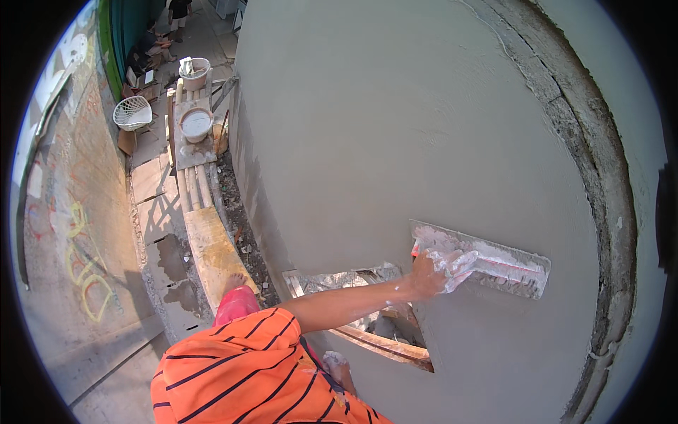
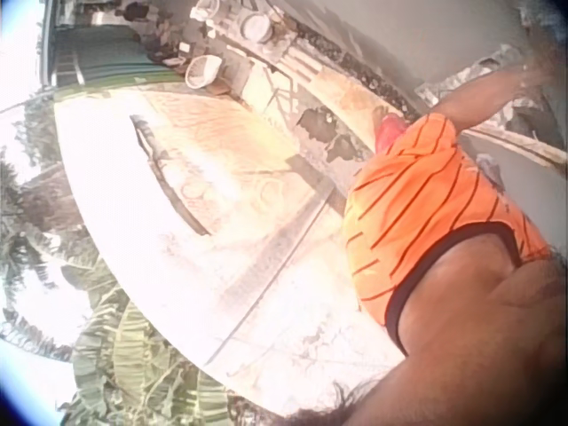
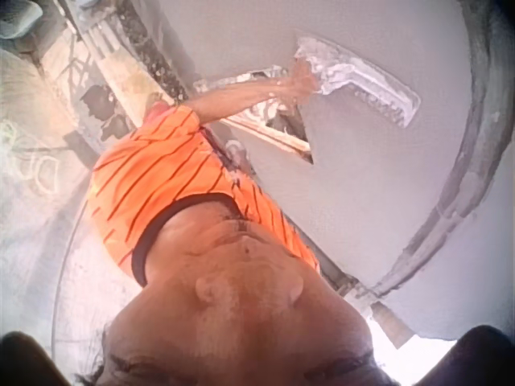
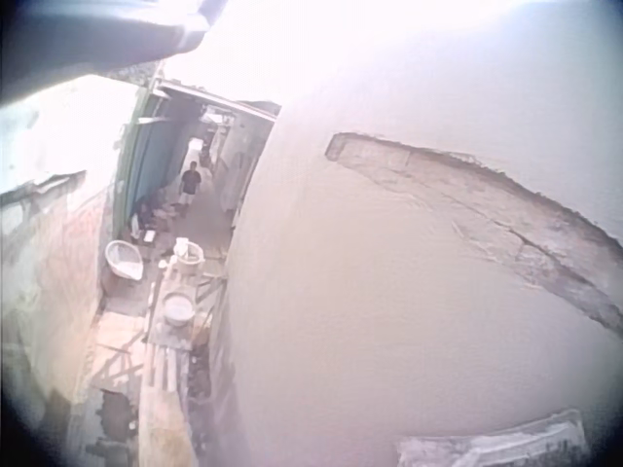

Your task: The person applies plaster to a wall using a trowel and a hawk, smoothing the surface with consistent strokes. They periodically scoop more plaster from a bucket and continue spreading it across the wall area.

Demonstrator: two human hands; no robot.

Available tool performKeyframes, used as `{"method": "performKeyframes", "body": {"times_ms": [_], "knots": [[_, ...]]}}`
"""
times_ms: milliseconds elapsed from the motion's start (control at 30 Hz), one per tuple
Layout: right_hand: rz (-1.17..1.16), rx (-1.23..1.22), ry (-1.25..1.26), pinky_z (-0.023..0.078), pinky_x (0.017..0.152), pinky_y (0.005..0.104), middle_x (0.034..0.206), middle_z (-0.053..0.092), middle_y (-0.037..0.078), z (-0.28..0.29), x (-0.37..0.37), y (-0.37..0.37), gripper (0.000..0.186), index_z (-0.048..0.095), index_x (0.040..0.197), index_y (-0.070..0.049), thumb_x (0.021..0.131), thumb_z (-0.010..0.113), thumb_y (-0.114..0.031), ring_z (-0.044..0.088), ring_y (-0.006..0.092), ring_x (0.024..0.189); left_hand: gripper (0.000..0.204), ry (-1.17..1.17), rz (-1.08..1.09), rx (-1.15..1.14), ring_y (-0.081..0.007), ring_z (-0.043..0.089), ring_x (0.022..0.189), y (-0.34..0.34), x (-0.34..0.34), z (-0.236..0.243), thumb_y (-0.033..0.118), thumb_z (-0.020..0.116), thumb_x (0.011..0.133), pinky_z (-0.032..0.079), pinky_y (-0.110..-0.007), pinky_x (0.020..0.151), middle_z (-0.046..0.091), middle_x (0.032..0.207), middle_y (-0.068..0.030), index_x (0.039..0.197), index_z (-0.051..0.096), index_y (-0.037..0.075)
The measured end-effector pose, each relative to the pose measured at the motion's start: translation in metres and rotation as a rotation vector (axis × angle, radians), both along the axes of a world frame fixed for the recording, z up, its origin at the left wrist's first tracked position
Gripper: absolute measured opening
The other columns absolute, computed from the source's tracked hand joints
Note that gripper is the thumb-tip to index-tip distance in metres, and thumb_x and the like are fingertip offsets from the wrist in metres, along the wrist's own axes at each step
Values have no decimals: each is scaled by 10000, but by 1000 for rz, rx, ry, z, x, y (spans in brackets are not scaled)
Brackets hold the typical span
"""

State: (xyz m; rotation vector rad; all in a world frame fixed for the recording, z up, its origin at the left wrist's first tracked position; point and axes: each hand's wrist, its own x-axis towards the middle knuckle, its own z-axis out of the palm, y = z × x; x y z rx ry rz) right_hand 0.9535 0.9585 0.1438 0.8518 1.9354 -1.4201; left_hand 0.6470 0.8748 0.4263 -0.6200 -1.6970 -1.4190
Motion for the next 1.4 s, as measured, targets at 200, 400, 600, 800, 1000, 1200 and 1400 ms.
{"method": "performKeyframes", "body": {"times_ms": [200, 400, 600, 800, 1000, 1200, 1400], "knots": [[252, 203, 47, 519, 766, 314, 986, 686, 130, -7, -27, 14, 374, 648, 1058, 3, 828, 662, -291, 654, 194, 844, 393, -164, 382, 208, -284, 650, 618, -120, -137, 84, 247, 751, 738, 506, -377, 540, 680, 813, -95, 1057, 585, 89], [338, 215, -19, 520, 707, 298, 919, 695, 122, -32, -60, 26, 347, 648, 1062, 6, 837, 654, -259, 653, 176, 760, 380, -519, 459, 367, -376, 642, 867, -193, -244, 12, 280, 715, 768, 494, -443, 758, 674, 890, -163, 1030, 588, 37], [224, 163, -79, 514, 642, 285, 903, 689, 75, 2, -71, -18, 327, 623, 1112, -18, 849, 633, -213, 643, 157, 725, 439, -784, 596, 406, -382, 630, 933, -258, -327, -139, 338, 735, 743, 474, -451, 814, 665, 970, -190, 1015, 592, 24], [148, 143, -207, 511, 647, 287, 897, 685, 67, 9, -72, -61, 318, 622, 1108, -22, 854, 626, -213, 640, 155, 738, 394, -1039, 415, 540, -310, 641, 853, -284, -362, -319, 343, 735, 738, 489, -415, 754, 666, 904, -144, 935, 582, 38], [152, 186, -201, 510, 648, 290, 864, 684, 77, 12, -96, -80, 306, 633, 1075, -10, 859, 621, -225, 638, 152, 725, 309, -1347, 207, 955, -177, 604, 709, -196, -258, -481, 247, 758, 730, 493, -341, 668, 645, 772, -99, 867, 608, 14], [208, 233, -52, 508, 649, 293, 831, 682, 87, 54, -97, -89, 300, 644, 1043, 3, 864, 616, -237, 636, 149, 712, 172, -1432, -582, 1663, -74, 427, 423, -176, -204, -465, 225, 662, 853, 383, -257, 360, 445, 580, 30, 861, 533, 111], [244, 253, -123, 490, 658, 315, 835, 678, 100, 50, -85, -73, 279, 642, 998, -2, 851, 611, -237, 625, 143, 745, 209, -1107, -640, 1245, -43, 369, 404, -242, -270, -280, 244, 636, 883, 357, -214, 339, 398, 589, 48, 903, 469, 120]]}}
